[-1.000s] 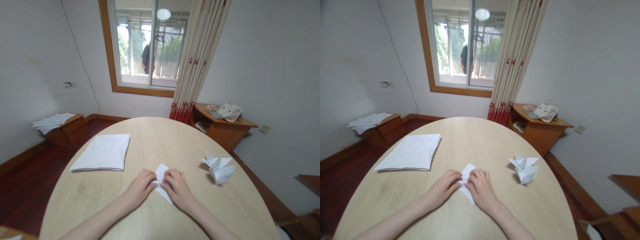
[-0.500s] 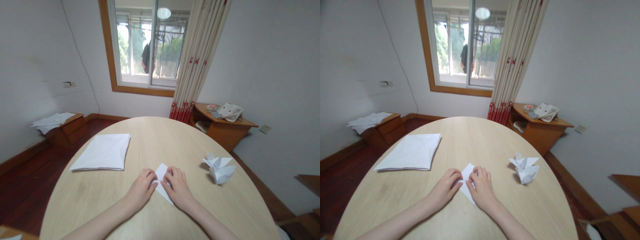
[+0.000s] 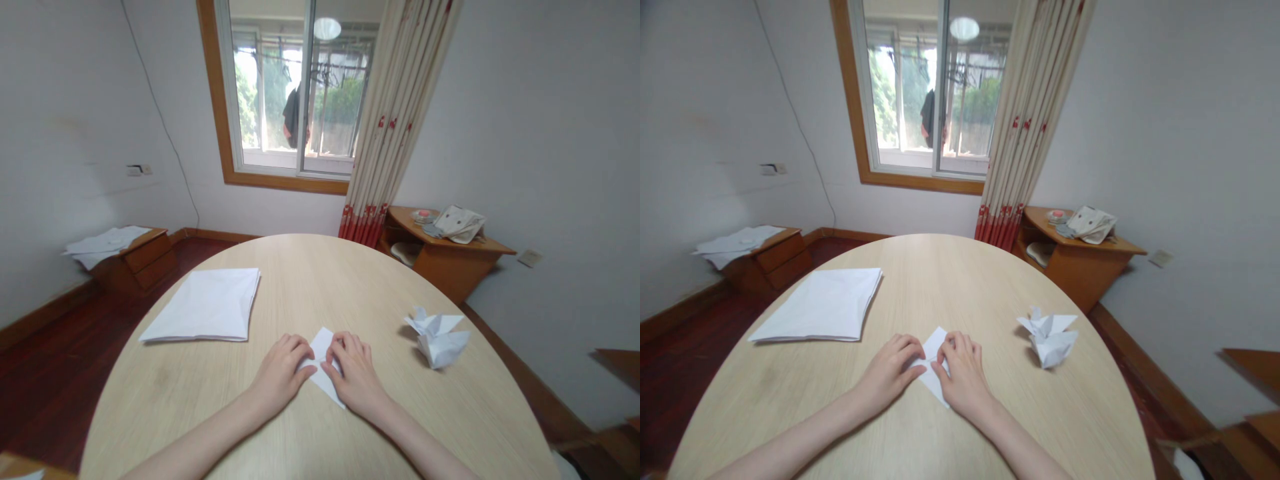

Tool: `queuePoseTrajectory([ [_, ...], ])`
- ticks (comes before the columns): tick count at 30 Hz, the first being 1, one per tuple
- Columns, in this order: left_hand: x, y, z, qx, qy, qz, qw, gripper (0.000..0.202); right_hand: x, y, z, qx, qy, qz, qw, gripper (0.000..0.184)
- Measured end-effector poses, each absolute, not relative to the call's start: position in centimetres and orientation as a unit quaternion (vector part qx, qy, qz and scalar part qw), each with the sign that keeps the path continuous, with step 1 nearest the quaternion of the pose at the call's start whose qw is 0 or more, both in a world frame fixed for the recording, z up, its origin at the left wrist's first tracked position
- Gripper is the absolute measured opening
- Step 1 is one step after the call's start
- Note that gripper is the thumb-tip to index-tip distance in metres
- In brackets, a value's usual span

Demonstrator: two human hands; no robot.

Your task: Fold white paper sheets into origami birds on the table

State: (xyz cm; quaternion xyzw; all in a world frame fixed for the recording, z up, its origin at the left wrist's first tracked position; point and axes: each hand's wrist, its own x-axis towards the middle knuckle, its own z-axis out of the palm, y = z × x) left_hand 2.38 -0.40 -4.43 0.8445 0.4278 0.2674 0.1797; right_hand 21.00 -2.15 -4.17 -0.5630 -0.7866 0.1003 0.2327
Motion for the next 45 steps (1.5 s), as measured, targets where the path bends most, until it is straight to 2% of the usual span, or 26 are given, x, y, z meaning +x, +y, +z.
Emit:
queuePoseTrajectory([
  [5, 2.2, -0.3, -3.9, 0.849, 0.442, 0.244, 0.155, 0.01, 21.3, -1.8, -4.0, -0.575, -0.777, 0.125, 0.225, 0.008],
  [33, 0.0, 1.2, -3.0, 0.857, 0.41, 0.181, 0.253, 0.024, 24.6, -0.4, -2.7, -0.626, -0.737, 0.193, 0.166, 0.014],
  [45, -0.2, 0.8, -3.9, 0.857, 0.307, 0.262, 0.319, 0.029, 23.8, -1.3, -2.5, -0.594, -0.765, 0.163, 0.189, 0.021],
])
